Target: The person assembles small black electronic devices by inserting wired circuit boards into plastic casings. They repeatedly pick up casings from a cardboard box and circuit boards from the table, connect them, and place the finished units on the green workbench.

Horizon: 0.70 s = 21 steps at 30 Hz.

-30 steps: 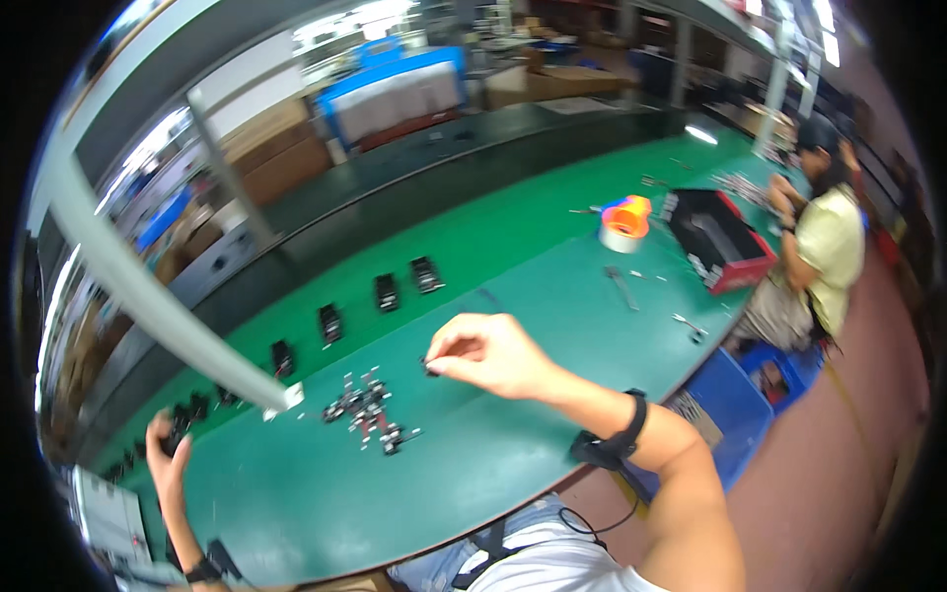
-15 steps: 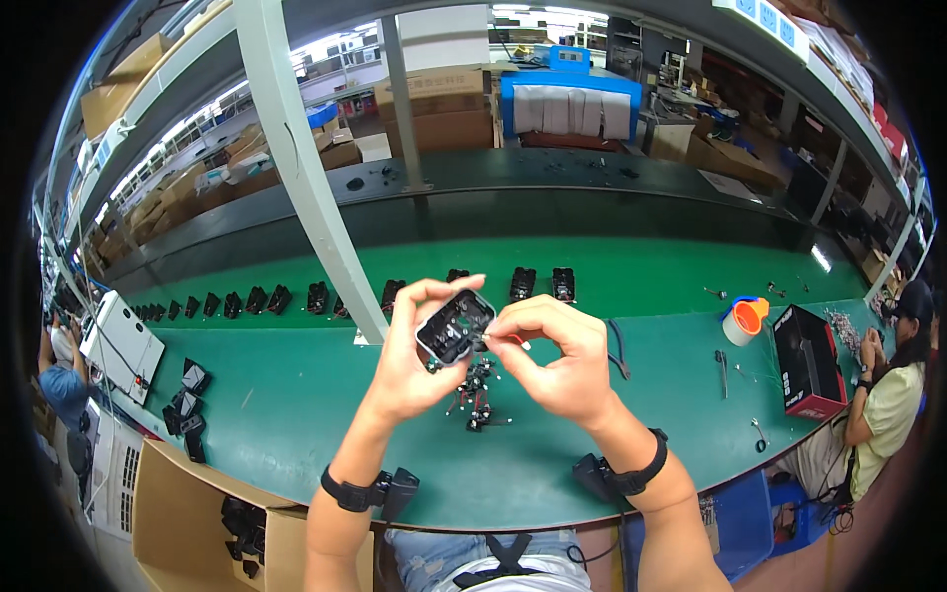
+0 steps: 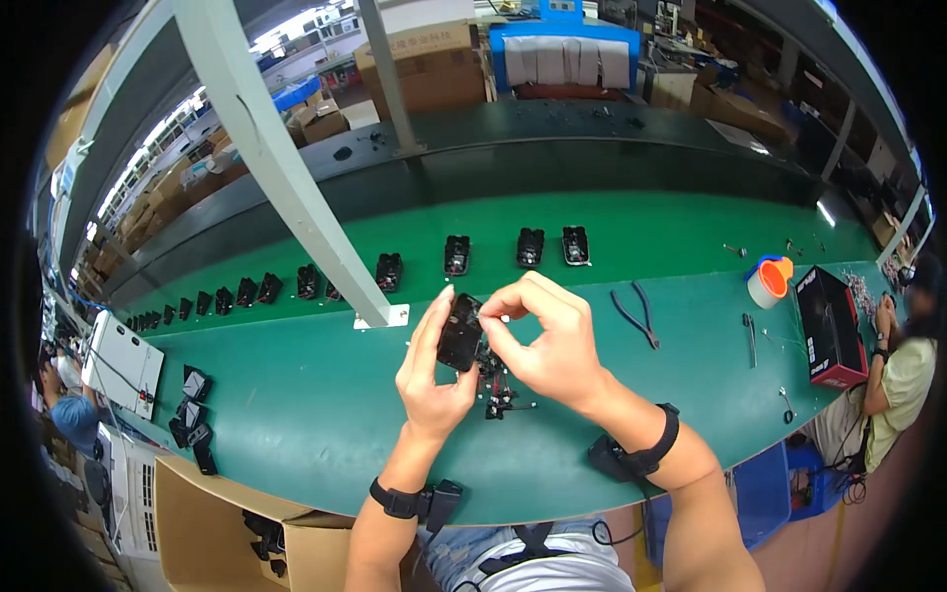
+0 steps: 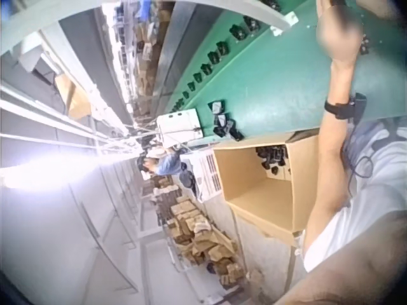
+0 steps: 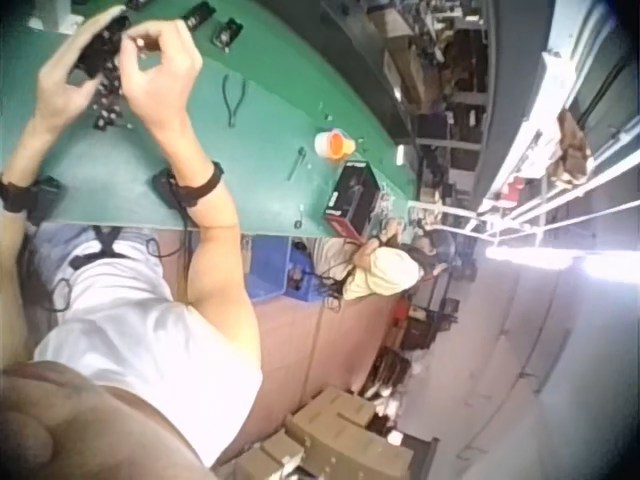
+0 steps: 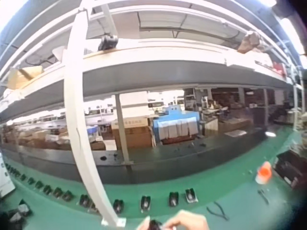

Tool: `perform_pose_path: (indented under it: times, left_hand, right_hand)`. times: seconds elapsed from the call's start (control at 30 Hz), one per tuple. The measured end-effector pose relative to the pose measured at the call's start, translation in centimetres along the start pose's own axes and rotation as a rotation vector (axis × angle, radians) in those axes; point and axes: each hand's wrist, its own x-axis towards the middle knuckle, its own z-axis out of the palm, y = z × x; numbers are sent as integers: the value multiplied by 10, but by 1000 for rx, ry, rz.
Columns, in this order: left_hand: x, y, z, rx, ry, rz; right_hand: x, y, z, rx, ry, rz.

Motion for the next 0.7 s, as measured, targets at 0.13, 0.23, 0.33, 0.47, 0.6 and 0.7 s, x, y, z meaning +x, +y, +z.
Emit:
perform_pose_path:
  times: [0.13, 0.23, 0.33, 0.47, 0.6, 0.7]
  left_hand:
    - [-7, 2, 4, 60, -24, 15]
    - [-9, 4, 8, 50, 0, -3]
    - [-13, 4, 11, 67, -18, 10]
    - [-14, 3, 11, 74, -67, -13]
    - [-11, 4, 7, -158, -137, -276]
    - [-11, -1, 1, -571, -187, -546]
  right_hand:
    - [-4, 6, 11, 28, 2, 19]
    - [-9, 8, 14, 24, -15, 34]
    - [-11, 11, 13, -9, -56, 42]
    - [-12, 15, 14, -66, -98, 59]
    - [-8, 25, 3, -125, -216, 53]
    - [1, 25, -10, 43, -282, 102]
